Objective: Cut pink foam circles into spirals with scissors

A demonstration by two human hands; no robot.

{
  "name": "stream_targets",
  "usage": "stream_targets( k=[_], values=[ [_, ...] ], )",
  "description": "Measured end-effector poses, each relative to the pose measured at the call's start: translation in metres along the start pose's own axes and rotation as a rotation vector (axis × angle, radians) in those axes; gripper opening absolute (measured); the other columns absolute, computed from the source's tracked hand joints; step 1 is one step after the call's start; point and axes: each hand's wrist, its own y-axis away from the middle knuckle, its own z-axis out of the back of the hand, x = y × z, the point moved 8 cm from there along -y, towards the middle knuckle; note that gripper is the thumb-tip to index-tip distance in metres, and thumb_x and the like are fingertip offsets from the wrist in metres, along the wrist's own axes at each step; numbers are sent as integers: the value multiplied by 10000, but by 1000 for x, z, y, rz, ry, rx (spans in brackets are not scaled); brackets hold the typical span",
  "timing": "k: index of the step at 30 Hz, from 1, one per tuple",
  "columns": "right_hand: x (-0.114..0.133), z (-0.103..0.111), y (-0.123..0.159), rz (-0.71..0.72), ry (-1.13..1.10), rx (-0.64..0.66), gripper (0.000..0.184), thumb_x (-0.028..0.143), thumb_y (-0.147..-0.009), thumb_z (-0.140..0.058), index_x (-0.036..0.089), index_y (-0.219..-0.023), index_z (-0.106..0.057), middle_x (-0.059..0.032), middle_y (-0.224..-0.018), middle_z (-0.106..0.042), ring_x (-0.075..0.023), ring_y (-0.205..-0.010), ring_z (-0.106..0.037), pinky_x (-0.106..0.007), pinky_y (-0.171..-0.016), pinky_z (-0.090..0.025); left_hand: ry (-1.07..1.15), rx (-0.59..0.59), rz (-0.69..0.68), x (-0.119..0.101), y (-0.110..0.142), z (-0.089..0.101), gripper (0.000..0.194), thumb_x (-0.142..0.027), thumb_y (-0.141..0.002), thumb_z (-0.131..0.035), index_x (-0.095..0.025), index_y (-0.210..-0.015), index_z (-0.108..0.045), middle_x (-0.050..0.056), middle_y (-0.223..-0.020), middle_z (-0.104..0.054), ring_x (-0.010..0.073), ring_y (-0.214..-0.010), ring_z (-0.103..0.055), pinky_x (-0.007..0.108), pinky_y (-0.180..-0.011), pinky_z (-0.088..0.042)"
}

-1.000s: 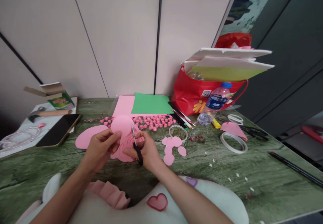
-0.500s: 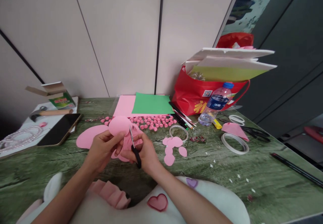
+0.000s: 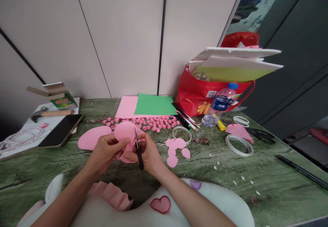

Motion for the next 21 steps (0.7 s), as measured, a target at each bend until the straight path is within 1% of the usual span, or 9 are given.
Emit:
stream_targets(
  k=[9,14,18,21],
  values=[
    [-2,0,-1,-5,6,18,503,289,-462,-737,192,-786,-364,87,-530,-442,-52,-454,-373,-160,-413,-295,12,14,-17,1,-1,0,194,-267,-633,-620,-124,-541,-526,-64,-365,-415,29,-323,-317,158,-323,-219],
    [0,0,0,-20,3,23,460,268,-479,-732,187,-755,-373,87,-500,-449,-47,-433,-360,-153,-398,-282,21,4,-26,1,-1,2,172,-264,-622,-628,-130,-568,-535,-72,-364,-402,32,-321,-312,162,-327,-211],
    [0,-2,0,-3,-36,51,434,250,-499,-726,186,-754,-380,116,-450,-391,-29,-389,-314,-143,-383,-253,20,-1,-22,1,-1,2,188,-285,-636,-616,-130,-566,-534,-73,-364,-391,31,-320,-303,162,-323,-204],
    [0,-2,-1,14,-47,70,413,237,-510,-724,180,-745,-389,114,-449,-398,-22,-376,-310,-140,-376,-246,24,-3,-27,1,-1,3,174,-283,-643,-611,-133,-590,-542,-77,-366,-385,26,-322,-298,157,-326,-197]
  ],
)
